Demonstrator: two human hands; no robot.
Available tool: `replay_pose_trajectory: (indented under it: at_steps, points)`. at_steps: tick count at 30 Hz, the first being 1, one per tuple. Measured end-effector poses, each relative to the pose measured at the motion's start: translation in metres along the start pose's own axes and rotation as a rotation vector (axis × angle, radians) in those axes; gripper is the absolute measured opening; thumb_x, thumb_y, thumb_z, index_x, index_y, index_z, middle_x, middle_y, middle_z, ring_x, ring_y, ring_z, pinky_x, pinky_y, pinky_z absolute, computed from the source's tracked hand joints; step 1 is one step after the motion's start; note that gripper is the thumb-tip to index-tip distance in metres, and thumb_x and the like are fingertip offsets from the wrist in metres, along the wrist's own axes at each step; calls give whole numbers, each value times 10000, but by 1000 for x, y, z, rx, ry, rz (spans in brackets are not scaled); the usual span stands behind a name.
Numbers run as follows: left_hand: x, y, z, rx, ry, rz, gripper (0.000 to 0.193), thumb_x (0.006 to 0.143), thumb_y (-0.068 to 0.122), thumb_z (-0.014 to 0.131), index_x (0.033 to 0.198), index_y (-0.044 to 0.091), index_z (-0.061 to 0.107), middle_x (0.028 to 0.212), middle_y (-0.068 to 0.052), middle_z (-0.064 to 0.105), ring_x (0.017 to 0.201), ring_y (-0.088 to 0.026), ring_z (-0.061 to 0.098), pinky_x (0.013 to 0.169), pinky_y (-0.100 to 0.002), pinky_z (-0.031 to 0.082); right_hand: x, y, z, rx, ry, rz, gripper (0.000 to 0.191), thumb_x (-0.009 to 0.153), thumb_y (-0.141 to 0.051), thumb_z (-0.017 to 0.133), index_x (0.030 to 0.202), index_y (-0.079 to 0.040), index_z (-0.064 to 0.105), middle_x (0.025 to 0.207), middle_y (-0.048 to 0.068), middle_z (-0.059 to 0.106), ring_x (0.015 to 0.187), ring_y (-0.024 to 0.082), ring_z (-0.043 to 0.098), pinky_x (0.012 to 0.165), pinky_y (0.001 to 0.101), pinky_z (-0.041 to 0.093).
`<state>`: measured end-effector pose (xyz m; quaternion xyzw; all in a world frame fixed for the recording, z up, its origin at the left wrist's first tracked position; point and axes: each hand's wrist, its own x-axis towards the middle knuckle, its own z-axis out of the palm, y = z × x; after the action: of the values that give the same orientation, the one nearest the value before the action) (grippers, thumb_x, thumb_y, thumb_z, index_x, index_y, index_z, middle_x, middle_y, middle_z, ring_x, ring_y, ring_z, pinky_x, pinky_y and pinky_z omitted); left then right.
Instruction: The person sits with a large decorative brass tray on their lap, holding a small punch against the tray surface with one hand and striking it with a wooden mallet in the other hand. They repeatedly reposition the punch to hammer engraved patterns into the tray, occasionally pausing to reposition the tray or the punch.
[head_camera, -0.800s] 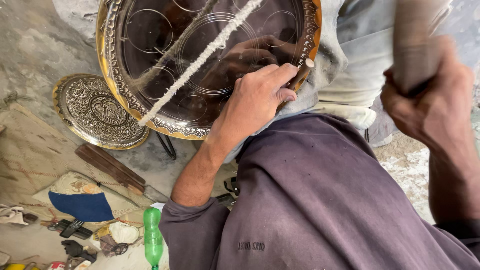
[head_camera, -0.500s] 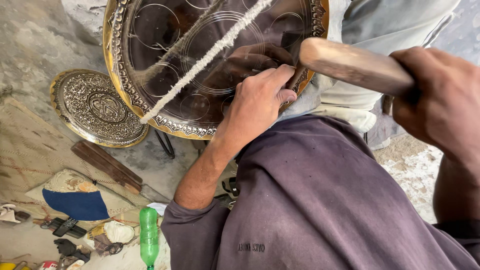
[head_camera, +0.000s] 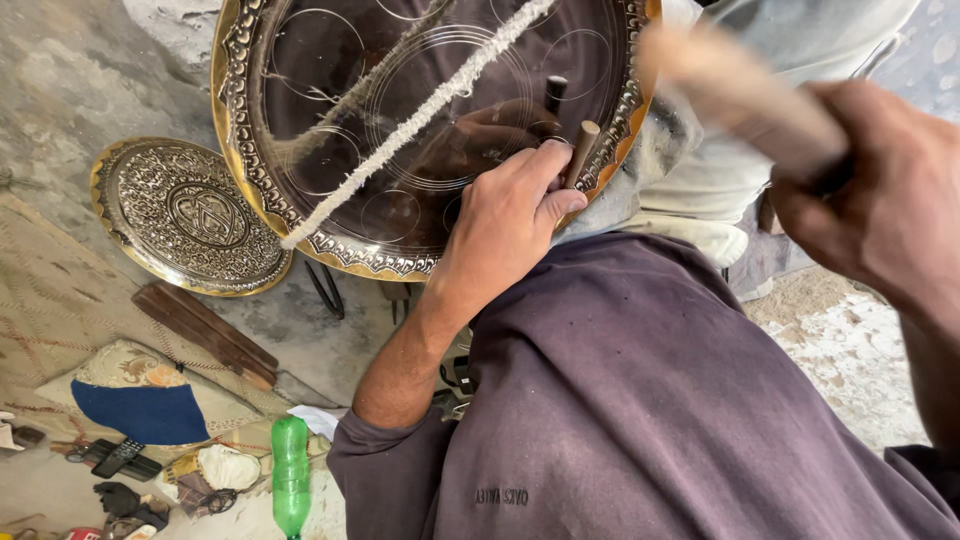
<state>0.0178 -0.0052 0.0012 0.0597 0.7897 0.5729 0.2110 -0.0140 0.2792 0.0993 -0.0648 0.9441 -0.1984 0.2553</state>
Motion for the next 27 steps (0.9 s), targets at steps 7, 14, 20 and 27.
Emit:
replay_pose_trajectory:
  at_steps: [7,14,20,27]
  points:
    - [-39,11,-14,-214,329,25,208,1036,79,722,1209,18,625,1166,-92,696,1004,-164,749,781,-272,663,-8,20,14,-316,237,-407,229,835,65,791,1032,86,675,864,243,656,763,330,678,673,414,589]
    - [-84,17,-20,-305,640,-125,313,1029,55,713,1272,-40,540,1129,-76,691,910,-115,727,750,-238,639,-27,38,41,434,349,101,350,908,-14,738,1216,59,589,1038,118,708,971,196,738,901,346,638]
    - [-76,7,-7,-368,609,-38,239,1108,45,672,1293,-14,533,1133,-91,670,923,-118,728,783,-255,667,-32,40,53,512,359,183,426,883,-60,763,1255,39,580,1060,128,706,996,189,728,899,363,618]
    - [-6,-3,22,-273,427,73,372,1057,189,719,1366,80,543,952,-54,784,802,-97,762,697,-253,629,-16,57,33,349,184,-9,430,985,-86,780,1311,73,550,1087,171,738,980,203,744,911,363,622]
